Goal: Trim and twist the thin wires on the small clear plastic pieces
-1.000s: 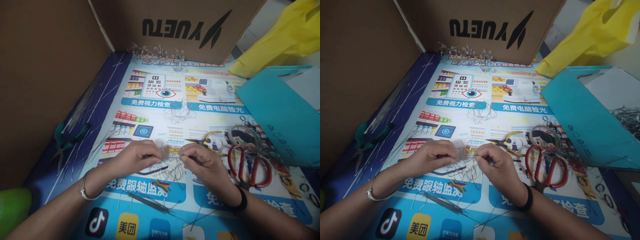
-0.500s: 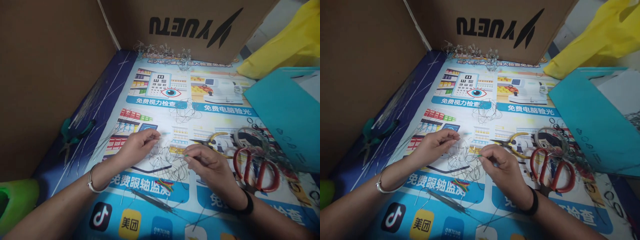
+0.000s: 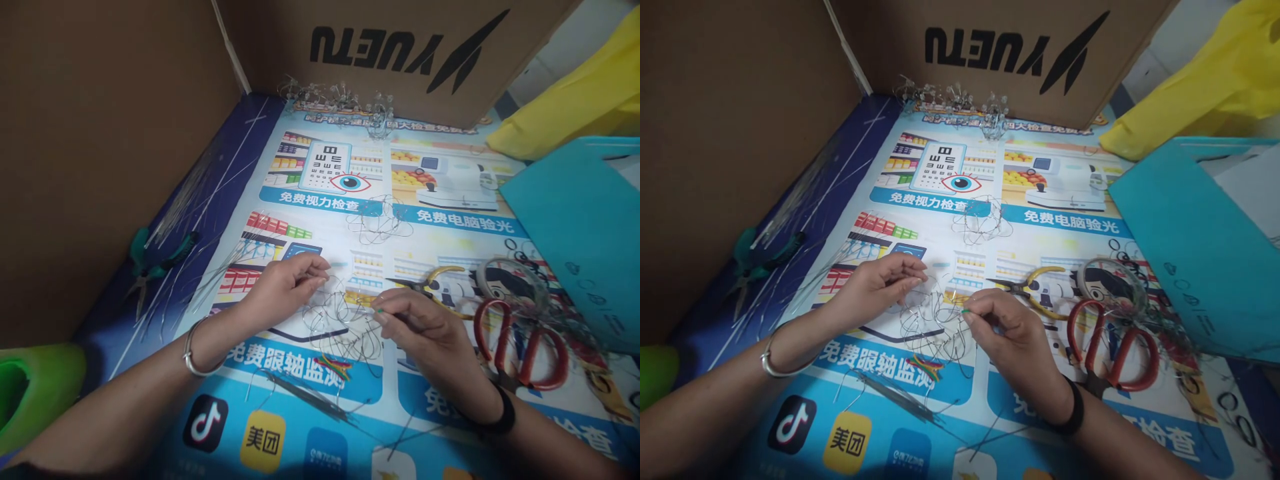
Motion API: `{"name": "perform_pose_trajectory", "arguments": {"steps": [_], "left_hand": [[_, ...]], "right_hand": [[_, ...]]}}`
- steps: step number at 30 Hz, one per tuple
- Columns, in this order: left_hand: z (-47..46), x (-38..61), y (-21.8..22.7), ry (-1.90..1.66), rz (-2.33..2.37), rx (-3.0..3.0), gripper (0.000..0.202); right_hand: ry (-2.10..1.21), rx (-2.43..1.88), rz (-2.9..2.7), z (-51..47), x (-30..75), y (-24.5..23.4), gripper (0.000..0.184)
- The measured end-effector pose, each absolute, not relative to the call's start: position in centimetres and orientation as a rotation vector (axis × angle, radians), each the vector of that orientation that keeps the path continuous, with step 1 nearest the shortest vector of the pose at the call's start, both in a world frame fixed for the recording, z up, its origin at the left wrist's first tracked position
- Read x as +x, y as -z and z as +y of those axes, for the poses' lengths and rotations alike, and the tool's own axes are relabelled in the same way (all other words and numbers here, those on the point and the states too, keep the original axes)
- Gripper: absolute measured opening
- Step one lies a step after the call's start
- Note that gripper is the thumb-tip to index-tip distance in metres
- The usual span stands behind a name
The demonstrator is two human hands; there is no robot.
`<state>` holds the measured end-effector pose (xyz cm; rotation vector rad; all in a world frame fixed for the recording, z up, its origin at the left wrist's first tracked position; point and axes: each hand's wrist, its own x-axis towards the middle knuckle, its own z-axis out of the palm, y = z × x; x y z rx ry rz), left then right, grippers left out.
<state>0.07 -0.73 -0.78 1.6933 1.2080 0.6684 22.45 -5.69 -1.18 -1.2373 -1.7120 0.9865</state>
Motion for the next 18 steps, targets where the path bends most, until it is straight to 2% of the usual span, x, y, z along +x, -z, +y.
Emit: {"name": "perform_pose_trajectory", "arguments": {"steps": [18], "left_hand": [[-0.98,0.29,0.77,-0.675,1.161,1.545,0.022]], "right_hand": [[-0.97,-1.237,-1.726,-5.82,22.37,1.02,0.009]]}}
